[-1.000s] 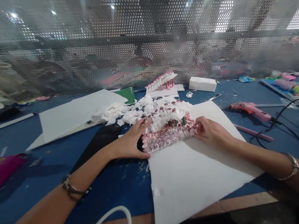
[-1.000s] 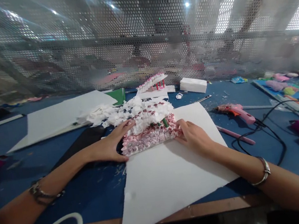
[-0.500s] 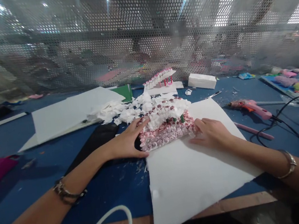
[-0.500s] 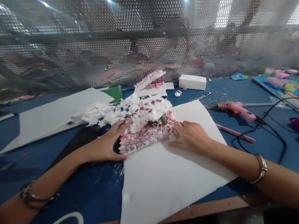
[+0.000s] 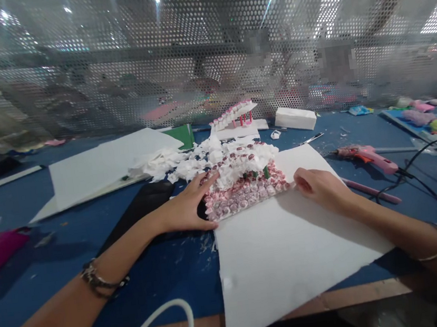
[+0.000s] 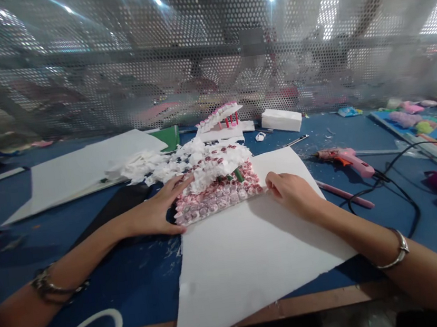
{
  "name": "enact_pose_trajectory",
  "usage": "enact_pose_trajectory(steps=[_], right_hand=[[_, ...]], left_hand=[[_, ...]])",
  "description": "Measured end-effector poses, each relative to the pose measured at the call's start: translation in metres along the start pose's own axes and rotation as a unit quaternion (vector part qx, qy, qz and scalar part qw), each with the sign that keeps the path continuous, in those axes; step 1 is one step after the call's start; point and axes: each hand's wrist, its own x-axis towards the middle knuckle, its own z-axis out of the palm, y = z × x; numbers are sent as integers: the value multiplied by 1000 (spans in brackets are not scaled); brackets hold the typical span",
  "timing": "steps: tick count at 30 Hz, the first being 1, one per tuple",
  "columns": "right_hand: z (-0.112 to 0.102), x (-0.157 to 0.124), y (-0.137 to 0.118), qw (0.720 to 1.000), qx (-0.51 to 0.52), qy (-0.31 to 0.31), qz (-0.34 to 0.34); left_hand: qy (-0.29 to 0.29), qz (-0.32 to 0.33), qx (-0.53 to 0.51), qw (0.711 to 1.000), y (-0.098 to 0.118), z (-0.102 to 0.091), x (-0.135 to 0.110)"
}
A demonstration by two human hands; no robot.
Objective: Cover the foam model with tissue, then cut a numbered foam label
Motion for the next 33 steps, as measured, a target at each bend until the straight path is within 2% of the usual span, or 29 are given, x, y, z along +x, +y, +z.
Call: enact_pose_trajectory(steps=[4,6,11,15,17,22,24,26,29,33], right_hand=[[-12,0,11,997,-15,62,35],[-13,0,13,997,-6,75,10],[1,1,12,993,23,-5,-119],[7,3,13,989,66,13,-132],[2,3,16,989,76,40,-124],[-25,3,30,979,69,170,-85],[-35,3,37,977,52,198,-62],[-41,6,45,981,36,190,-30],[-52,21,60,992,-15,126,26],[-76,67,85,989,-96,91,60]], left_hand=[[-6,-2,-2,1000,2,-3,-1],[0,-1,-4,1000,2,-3,-2],[27,23,-6,999,-4,0,0],[36,32,-10,999,-7,1,2],[32,29,-12,999,-7,0,2],[17,18,-10,1000,-4,-4,0],[12,14,-5,1000,-2,-5,0],[8,10,0,1000,-1,-6,0],[1,12,7,1000,-2,-6,-1],[16,29,13,999,-10,-2,1]])
